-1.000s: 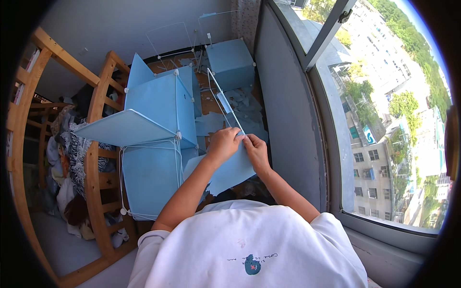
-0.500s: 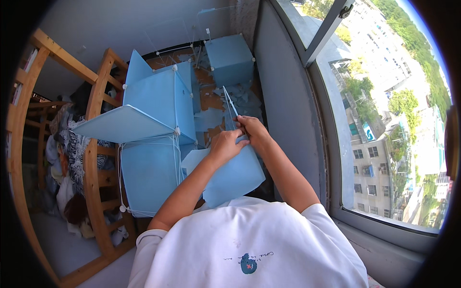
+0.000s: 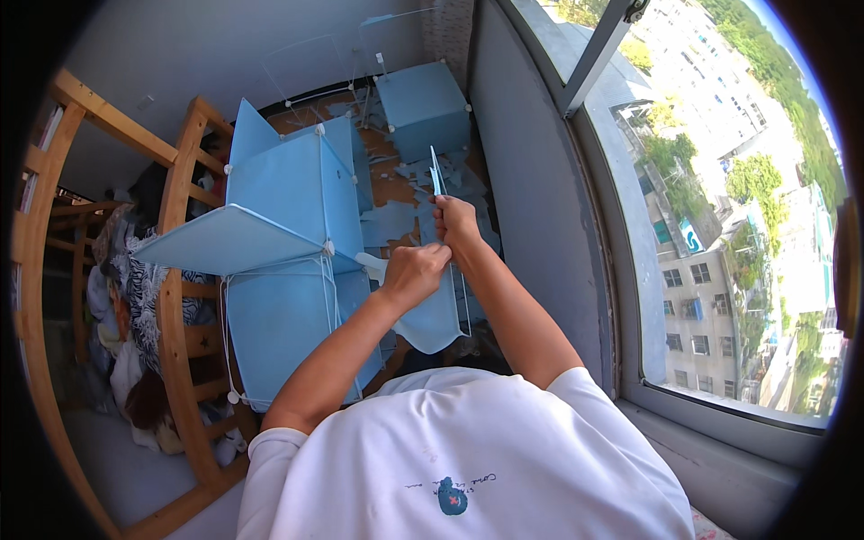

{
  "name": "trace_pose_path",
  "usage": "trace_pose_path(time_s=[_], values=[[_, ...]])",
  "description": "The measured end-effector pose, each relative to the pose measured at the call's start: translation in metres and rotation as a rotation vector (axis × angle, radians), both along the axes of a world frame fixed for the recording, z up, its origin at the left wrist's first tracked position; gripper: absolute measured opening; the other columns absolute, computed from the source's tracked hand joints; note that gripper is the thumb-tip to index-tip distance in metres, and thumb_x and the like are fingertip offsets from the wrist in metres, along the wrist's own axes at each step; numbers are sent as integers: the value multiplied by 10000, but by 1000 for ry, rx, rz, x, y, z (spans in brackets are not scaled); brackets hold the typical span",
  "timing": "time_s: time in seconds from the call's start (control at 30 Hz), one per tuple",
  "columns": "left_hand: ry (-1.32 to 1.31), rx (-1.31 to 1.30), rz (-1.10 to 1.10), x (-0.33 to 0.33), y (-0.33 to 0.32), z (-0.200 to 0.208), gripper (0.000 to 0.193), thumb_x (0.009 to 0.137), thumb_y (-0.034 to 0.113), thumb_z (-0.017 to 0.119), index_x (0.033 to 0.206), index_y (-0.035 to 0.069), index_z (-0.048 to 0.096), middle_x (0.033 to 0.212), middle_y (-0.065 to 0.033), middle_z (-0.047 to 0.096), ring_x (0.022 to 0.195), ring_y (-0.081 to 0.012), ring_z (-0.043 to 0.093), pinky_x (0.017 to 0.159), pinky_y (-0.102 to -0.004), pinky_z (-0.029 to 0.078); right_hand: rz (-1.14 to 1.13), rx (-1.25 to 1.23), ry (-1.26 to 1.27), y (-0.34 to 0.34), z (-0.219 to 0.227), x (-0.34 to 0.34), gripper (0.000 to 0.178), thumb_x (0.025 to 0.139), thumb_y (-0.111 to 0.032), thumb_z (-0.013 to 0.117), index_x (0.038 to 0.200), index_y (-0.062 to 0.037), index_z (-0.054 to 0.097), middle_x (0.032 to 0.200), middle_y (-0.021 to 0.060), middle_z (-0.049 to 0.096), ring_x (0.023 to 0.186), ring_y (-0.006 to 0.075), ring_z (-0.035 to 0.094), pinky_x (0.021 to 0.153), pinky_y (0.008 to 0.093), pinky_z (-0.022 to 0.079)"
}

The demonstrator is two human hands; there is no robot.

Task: The person assembles a light blue modular storage unit by hand. They connect white metal frame rods and attach light blue plastic panels to the structure while sitting on the floor.

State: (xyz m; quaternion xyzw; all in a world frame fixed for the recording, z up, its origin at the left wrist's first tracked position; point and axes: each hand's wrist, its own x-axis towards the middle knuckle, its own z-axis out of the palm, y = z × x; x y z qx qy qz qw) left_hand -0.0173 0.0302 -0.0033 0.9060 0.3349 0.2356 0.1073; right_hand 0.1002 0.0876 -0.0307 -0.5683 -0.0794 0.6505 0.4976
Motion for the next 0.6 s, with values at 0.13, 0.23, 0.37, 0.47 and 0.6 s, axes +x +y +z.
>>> trace_pose_path(time_s=[0.13, 0.23, 0.37, 0.47, 0.6], values=[[-10, 4, -14, -2, -5, 7, 98, 741, 72, 605, 692, 58, 522, 608, -79, 535, 552, -250, 570, 467, -341, 444, -72, 40, 18, 13, -7, 2, 154, 871, -161, 466, 856, -53, 575, 561, -39, 425, 419, 44, 313, 370, 203, 255], [-27, 12, -17, -6, -11, 12, 119, 734, 70, 614, 679, 58, 509, 605, -74, 523, 541, -246, 563, 454, -337, 436, -141, 15, 93, 22, -10, 6, 147, 866, -152, 457, 830, -63, 567, 558, -38, 431, 416, 46, 320, 374, 198, 269], [-43, -3, 0, -15, -20, 16, 164, 728, 80, 633, 658, 58, 486, 595, -72, 506, 527, -244, 552, 445, -332, 424, -195, -14, 94, 29, -9, 6, 144, 862, -132, 436, 816, -65, 555, 565, -33, 431, 419, 50, 321, 376, 195, 270], [-95, -14, 19, -18, -25, 26, 196, 725, 78, 644, 638, 58, 469, 581, -71, 489, 513, -243, 539, 438, -334, 411, -244, -7, 148, 37, -12, 12, 148, 862, -121, 423, 816, -56, 548, 575, -28, 423, 427, 51, 317, 377, 197, 264], [-140, -51, 71, -28, -32, 36, 200, 726, 73, 649, 628, 47, 476, 587, -70, 501, 510, -250, 529, 437, -334, 401, -221, 28, 232, 44, -21, 14, 147, 870, -130, 440, 886, -32, 549, 603, -15, 442, 441, 61, 339, 389, 215, 271]])
